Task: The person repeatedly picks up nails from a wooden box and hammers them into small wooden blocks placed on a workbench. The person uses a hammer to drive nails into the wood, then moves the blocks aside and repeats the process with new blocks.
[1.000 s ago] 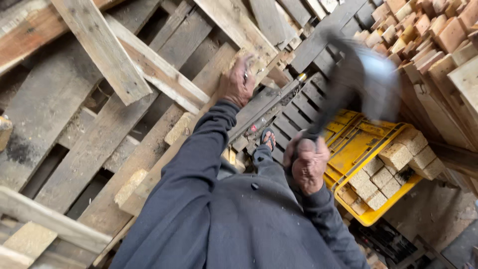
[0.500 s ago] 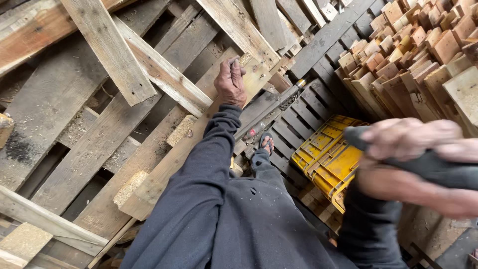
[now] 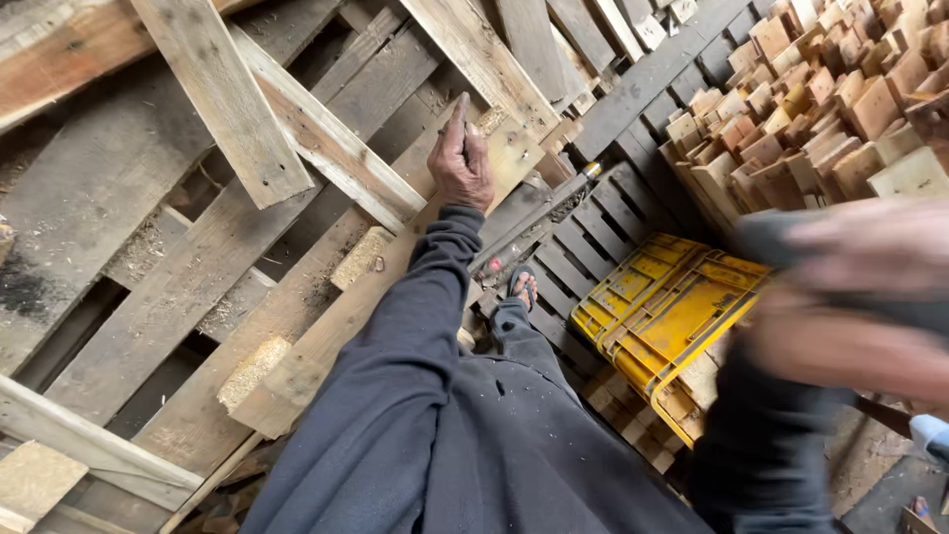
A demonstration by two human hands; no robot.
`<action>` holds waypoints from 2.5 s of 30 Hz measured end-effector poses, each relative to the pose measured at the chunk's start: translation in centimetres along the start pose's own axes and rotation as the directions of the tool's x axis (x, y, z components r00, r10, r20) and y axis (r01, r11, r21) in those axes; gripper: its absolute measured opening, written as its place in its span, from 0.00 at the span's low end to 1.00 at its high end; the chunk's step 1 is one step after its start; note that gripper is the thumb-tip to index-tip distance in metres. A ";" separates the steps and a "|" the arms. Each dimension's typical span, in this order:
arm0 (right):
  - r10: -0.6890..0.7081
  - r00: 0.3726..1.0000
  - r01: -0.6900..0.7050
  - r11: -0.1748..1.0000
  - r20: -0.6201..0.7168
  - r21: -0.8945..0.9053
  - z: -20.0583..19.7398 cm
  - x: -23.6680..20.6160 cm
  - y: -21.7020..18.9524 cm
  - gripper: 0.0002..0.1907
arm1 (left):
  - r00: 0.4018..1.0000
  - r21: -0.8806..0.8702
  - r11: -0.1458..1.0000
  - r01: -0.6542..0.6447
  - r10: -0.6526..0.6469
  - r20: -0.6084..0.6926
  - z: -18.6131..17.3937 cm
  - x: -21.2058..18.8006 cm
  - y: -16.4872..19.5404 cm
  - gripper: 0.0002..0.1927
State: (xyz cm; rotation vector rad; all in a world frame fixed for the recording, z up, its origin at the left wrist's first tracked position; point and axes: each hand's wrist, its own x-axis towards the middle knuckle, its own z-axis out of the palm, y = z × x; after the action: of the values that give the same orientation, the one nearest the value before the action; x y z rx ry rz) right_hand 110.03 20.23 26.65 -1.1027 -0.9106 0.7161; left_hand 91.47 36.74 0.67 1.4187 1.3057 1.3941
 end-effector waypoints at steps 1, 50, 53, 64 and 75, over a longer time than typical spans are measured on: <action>0.131 0.991 -0.134 0.985 -0.034 -0.109 1.4 -1.5 2.2 0.14 | 0.998 0.022 0.998 0.059 -0.059 0.011 0.0 0.1 -0.2 0.21; 0.853 0.522 -0.819 0.496 -0.014 -0.289 3.2 -13.0 15.3 0.17 | 0.677 -0.677 0.196 0.709 -0.459 0.575 -6.9 -0.7 1.0 0.08; 0.861 0.508 -0.841 0.494 -0.009 -0.220 2.8 -12.9 14.9 0.18 | 0.634 -0.689 0.069 0.722 -0.464 0.618 -7.0 -1.2 1.1 0.08; 0.839 0.543 -0.811 0.518 -0.024 -0.272 1.8 -13.2 15.6 0.18 | 0.688 -0.696 0.210 0.686 -0.497 0.529 -4.8 -2.2 2.0 0.11; 0.784 0.620 -0.754 0.601 0.013 -0.265 0.1 -13.7 15.1 0.18 | 0.801 -0.530 0.608 0.590 -0.364 0.475 -5.1 1.0 2.0 0.08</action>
State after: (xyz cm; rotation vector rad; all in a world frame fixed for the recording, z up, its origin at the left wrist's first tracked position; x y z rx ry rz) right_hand 102.97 13.22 8.87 -1.7172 -0.5912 1.4435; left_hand 86.64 36.53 3.54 0.6728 0.7612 1.0223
